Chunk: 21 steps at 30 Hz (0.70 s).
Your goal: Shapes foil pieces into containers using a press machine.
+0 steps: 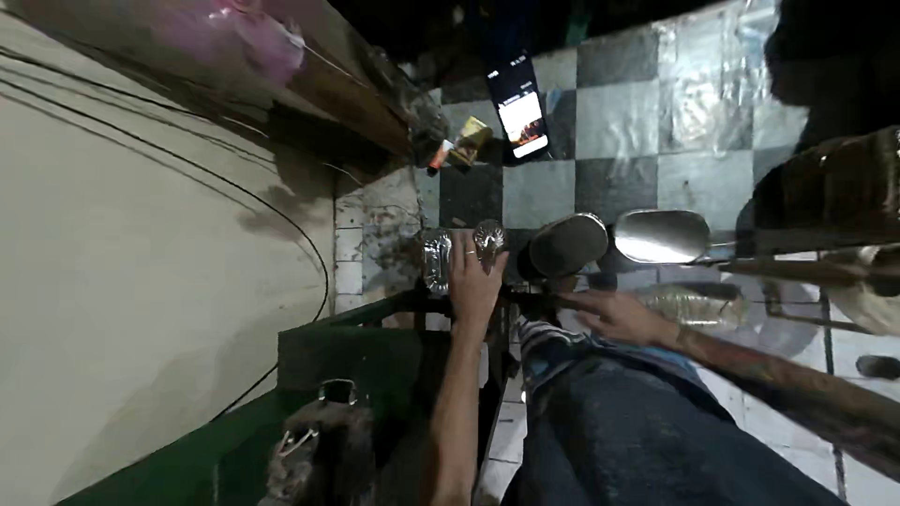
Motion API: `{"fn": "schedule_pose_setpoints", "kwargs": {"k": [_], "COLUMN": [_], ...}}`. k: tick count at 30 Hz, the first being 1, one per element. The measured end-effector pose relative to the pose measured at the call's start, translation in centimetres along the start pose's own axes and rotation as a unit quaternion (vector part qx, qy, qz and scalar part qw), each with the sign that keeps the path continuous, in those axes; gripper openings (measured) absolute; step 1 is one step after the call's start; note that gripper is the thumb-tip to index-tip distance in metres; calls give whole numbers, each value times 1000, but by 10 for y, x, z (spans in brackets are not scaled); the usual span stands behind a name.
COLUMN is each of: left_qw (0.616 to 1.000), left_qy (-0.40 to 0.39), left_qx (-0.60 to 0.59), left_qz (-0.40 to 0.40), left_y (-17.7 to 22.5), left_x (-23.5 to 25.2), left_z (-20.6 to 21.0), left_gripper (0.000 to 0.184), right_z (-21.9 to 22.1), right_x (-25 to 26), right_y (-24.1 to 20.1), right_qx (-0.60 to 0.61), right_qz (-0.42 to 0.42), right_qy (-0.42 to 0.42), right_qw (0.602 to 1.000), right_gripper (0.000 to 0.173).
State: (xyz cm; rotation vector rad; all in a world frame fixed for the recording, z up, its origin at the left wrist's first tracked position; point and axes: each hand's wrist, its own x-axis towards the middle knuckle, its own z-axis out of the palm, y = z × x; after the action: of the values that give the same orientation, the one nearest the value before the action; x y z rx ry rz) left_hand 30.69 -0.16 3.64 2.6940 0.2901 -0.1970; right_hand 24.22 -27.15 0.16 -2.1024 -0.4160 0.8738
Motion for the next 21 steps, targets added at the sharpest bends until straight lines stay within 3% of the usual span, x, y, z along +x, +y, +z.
{"fn": "schedule_pose_setpoints", "kwargs": {"k": [1, 3, 6, 7, 9, 12, 15, 17, 19, 21], "left_qw": [997, 989, 976, 963, 938, 918, 873, 856, 824, 791], "left_qy": [60, 123, 27, -16, -54, -1, 54, 74, 25, -54], "left_qx": [-34, -81, -185, -235, -309, -371, -473, -504, -564, -610], "left_qz": [20, -9, -114, -134, -145, -141, -108, -85, -39, -10], "left_y": [-14, -53, -107, -114, -106, -51, 37, 117, 202, 294], "left_x": [0, 11, 36, 38, 31, -8, -62, -90, -107, -118], "left_z": [-9, -18, -15, -11, 3, 2, -10, 0, 22, 51], "left_gripper": [68, 50, 52, 53, 48, 51, 62, 46, 38, 32], "right_z": [12, 36, 60, 69, 74, 26, -36, -79, -122, -165], "right_x": [15, 58, 137, 157, 173, 132, 43, -26, -100, -183], "right_y": [-40, -92, -119, -122, -128, -131, -108, -78, -34, 22], "right_qx": [94, 257, 362, 353, 275, 215, 212, 198, 197, 178], "right_qz": [-36, 5, 142, 151, 131, 82, -95, -161, -168, -117], "right_qy": [59, 180, 281, 307, 321, 299, 350, 424, 497, 553], "right_qw": [993, 949, 877, 871, 897, 926, 908, 869, 828, 805], "right_gripper": [55, 69, 83, 77, 59, 55, 53, 50, 49, 50]}}
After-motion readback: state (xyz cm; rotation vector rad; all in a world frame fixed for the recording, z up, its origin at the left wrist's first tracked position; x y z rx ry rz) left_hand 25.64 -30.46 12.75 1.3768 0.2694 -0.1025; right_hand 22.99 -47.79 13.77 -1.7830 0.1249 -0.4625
